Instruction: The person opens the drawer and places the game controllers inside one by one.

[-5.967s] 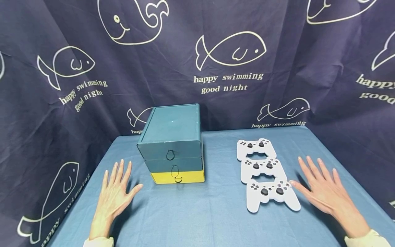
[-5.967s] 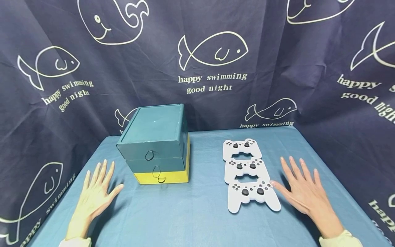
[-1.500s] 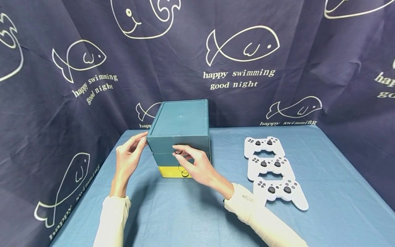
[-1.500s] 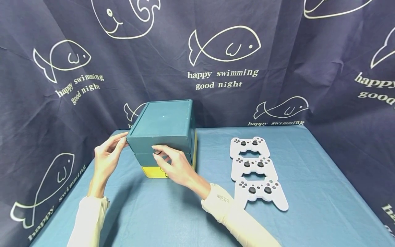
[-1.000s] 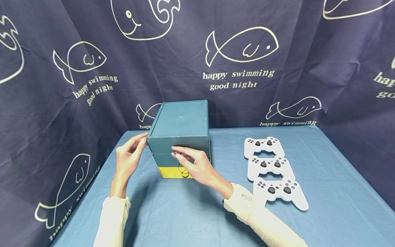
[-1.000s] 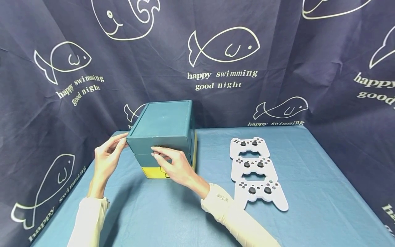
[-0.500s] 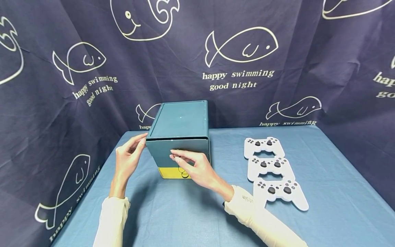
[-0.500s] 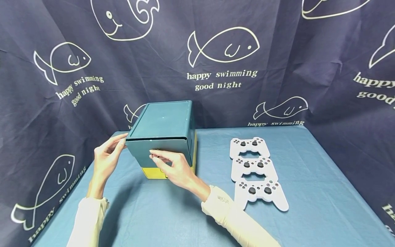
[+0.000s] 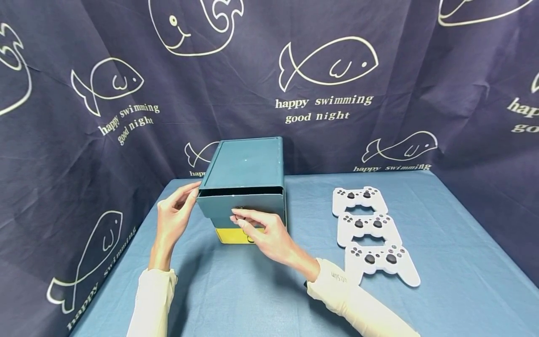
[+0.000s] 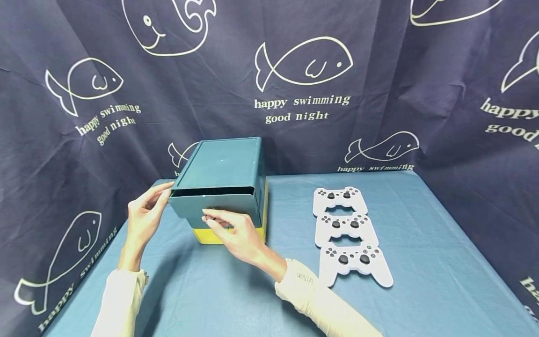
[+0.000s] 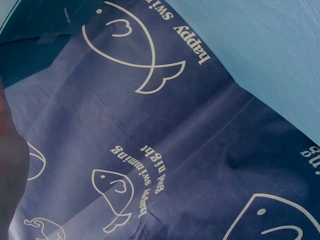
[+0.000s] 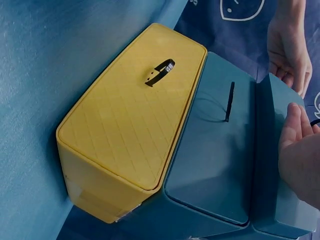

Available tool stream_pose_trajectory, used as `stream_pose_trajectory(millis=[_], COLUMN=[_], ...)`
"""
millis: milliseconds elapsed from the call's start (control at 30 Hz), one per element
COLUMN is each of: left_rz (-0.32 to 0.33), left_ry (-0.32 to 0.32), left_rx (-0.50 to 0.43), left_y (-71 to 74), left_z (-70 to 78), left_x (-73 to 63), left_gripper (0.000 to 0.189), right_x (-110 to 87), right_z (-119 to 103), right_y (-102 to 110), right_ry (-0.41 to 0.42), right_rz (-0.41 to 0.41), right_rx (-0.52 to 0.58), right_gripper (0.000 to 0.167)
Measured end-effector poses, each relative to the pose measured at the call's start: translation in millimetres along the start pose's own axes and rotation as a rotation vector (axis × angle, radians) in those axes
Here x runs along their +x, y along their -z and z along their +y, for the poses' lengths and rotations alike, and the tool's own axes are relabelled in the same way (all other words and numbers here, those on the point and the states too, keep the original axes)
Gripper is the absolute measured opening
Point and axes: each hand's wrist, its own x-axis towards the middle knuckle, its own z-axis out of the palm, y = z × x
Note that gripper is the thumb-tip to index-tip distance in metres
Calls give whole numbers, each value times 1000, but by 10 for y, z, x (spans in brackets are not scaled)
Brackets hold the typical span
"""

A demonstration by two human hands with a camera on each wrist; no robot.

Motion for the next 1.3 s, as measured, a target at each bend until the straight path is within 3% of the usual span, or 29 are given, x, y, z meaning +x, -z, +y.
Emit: stream_pose_trajectory(millis=[367,667,933,1300], left_rz=[10,14,15,11], left_ry=[9,8,4,16], left_rx=[42,46,42,22], left_y=[-14,-20,-12,-20], left_z=[8,149,40,-1], left_x=[-10,8,0,-6], left_gripper=[25,24,25,26], right_x=[-89,-169,-242,-325], right_z=[-45,-91,-161,-198], right_y=[-62,-100,-147,-183], right_ry=[61,79,72,114], right_rz=[9,9,-2,-3], right_rx=[5,10,57,60], right_gripper=[30,31,31,31])
